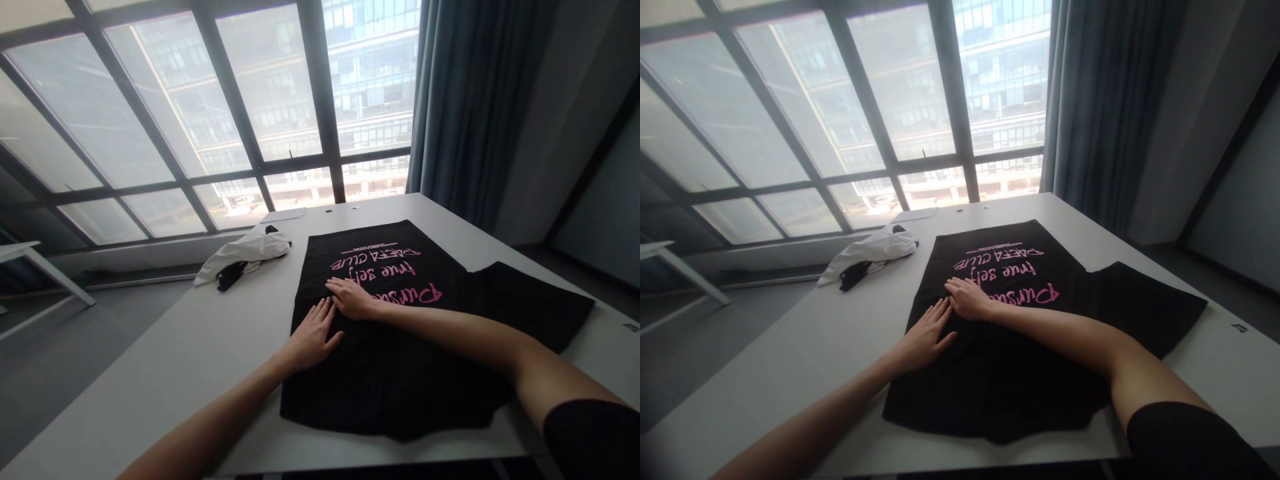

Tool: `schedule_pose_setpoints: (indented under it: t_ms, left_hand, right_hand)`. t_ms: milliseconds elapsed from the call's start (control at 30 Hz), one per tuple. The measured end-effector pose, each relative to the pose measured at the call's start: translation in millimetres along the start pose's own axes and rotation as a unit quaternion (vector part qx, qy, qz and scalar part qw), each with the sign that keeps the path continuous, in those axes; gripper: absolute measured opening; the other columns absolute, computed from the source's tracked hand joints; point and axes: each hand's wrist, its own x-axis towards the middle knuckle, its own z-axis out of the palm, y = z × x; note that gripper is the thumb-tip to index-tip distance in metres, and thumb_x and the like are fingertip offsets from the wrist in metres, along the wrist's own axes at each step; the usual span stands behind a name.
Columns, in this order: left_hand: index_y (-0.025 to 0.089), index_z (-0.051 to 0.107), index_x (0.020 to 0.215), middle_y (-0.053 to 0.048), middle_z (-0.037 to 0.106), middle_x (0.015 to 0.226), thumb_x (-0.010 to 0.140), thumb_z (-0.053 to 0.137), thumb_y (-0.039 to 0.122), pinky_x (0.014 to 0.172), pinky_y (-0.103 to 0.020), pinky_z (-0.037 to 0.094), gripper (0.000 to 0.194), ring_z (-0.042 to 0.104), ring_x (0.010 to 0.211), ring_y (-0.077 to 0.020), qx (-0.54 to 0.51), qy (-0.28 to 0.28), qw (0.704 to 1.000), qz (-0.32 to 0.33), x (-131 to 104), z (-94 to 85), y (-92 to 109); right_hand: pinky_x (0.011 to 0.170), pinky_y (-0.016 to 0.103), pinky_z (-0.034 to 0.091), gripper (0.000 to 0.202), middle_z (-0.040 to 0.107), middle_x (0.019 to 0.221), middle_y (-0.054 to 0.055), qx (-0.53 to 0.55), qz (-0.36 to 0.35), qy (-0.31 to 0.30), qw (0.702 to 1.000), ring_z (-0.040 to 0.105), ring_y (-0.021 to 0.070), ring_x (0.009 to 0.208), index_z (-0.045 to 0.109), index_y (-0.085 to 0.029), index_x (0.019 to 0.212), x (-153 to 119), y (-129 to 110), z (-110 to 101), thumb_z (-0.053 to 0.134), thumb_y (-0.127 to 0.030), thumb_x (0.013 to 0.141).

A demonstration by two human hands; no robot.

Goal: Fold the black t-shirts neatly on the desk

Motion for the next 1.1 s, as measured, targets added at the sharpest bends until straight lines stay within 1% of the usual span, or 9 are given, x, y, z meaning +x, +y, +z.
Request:
schedule_pose_setpoints:
  t_ms: [167,233,300,433,533,667,800,967,1100]
  left_hand:
    - [0.016,0.011,0.163,-0.016,0.004,0.168,0.100,0.041,0.060,0.125,-0.050,0.017,0.082,0.005,0.155,-0.0293,-0.027,0.033,0.999,-0.013,0.1,-6.0,-0.9]
    - [0.016,0.006,0.163,-0.015,-0.002,0.168,0.101,0.039,0.061,0.125,-0.050,0.015,0.083,0.001,0.155,-0.0283,-0.036,0.052,0.998,-0.013,5.8,-14.2,1.1]
    - [0.015,0.008,0.163,-0.015,0.000,0.168,0.101,0.037,0.063,0.125,-0.050,0.014,0.083,-0.001,0.155,-0.0280,-0.044,0.054,0.998,-0.003,16.6,-25.4,7.8]
    - [0.014,0.011,0.163,-0.014,0.009,0.168,0.099,0.039,0.064,0.126,-0.048,0.013,0.085,0.004,0.156,-0.0278,-0.062,0.050,0.995,0.052,53.1,-46.1,38.8]
    - [0.013,0.018,0.162,-0.016,0.018,0.166,0.099,0.041,0.063,0.126,-0.046,0.016,0.083,0.012,0.155,-0.0291,-0.083,0.030,0.992,0.093,89.5,-48.6,71.3]
    - [0.017,0.030,0.158,-0.014,0.026,0.165,0.100,0.040,0.060,0.124,-0.045,0.021,0.073,0.019,0.154,-0.0299,-0.099,0.015,0.987,0.130,140.7,-32.6,114.4]
    - [0.012,0.038,0.154,-0.017,0.032,0.162,0.102,0.037,0.057,0.124,-0.042,0.023,0.069,0.025,0.152,-0.0310,-0.097,0.005,0.983,0.156,176.9,-9.8,155.1]
    - [0.016,0.039,0.154,-0.015,0.033,0.162,0.102,0.035,0.059,0.123,-0.051,0.022,0.067,0.023,0.152,-0.0341,-0.090,-0.012,0.978,0.190,190.1,13.4,194.2]
    - [0.022,0.038,0.155,-0.012,0.030,0.164,0.101,0.035,0.061,0.123,-0.055,0.018,0.067,0.020,0.153,-0.0325,-0.088,-0.009,0.966,0.243,188.9,30.6,207.1]
  right_hand:
    - [0.117,0.045,0.037,0.045,0.057,0.145,0.016,0.007,-0.016,0.052,0.999,0.048,0.0272,0.139,0.060,-0.012,0.138,-4.7,7.0,-46.4,0.051,-0.023,0.094]
    - [0.117,0.043,0.036,0.044,0.058,0.144,0.015,0.004,0.024,0.066,0.998,0.050,0.0272,0.138,0.063,-0.014,0.135,-15.2,23.8,-72.7,0.053,-0.021,0.092]
    - [0.117,0.043,0.036,0.043,0.059,0.144,0.014,-0.003,0.085,0.065,0.994,0.051,0.0280,0.137,0.065,-0.014,0.132,-32.1,45.6,-97.7,0.055,-0.019,0.091]
    - [0.113,0.039,0.041,0.037,0.067,0.132,0.014,-0.009,0.188,0.066,0.980,0.059,0.0262,0.127,0.070,-0.012,0.123,-79.6,83.4,-135.2,0.053,-0.017,0.090]
    - [0.110,0.038,0.043,0.037,0.069,0.130,0.013,-0.024,0.246,0.081,0.966,0.062,0.0260,0.123,0.070,-0.013,0.122,-118.3,100.8,-154.2,0.053,-0.020,0.090]
    - [0.106,0.038,0.046,0.037,0.071,0.126,0.012,-0.053,0.299,0.096,0.948,0.065,0.0271,0.119,0.072,-0.015,0.121,-161.4,128.0,-179.3,0.055,-0.026,0.090]
    - [0.098,0.036,0.052,0.035,0.075,0.115,0.014,-0.065,0.374,0.110,0.919,0.069,0.0277,0.110,0.074,-0.014,0.117,-192.0,164.8,-208.5,0.058,-0.028,0.089]
    - [0.092,0.032,0.054,0.033,0.076,0.112,0.015,-0.044,0.418,0.123,0.899,0.073,0.0248,0.101,0.075,-0.011,0.113,-220.1,202.6,-238.4,0.064,-0.025,0.085]
    - [0.093,0.032,0.054,0.037,0.076,0.112,0.017,-0.048,0.455,0.099,0.883,0.072,0.0273,0.104,0.077,-0.011,0.111,-237.7,224.2,-252.0,0.075,-0.025,0.077]
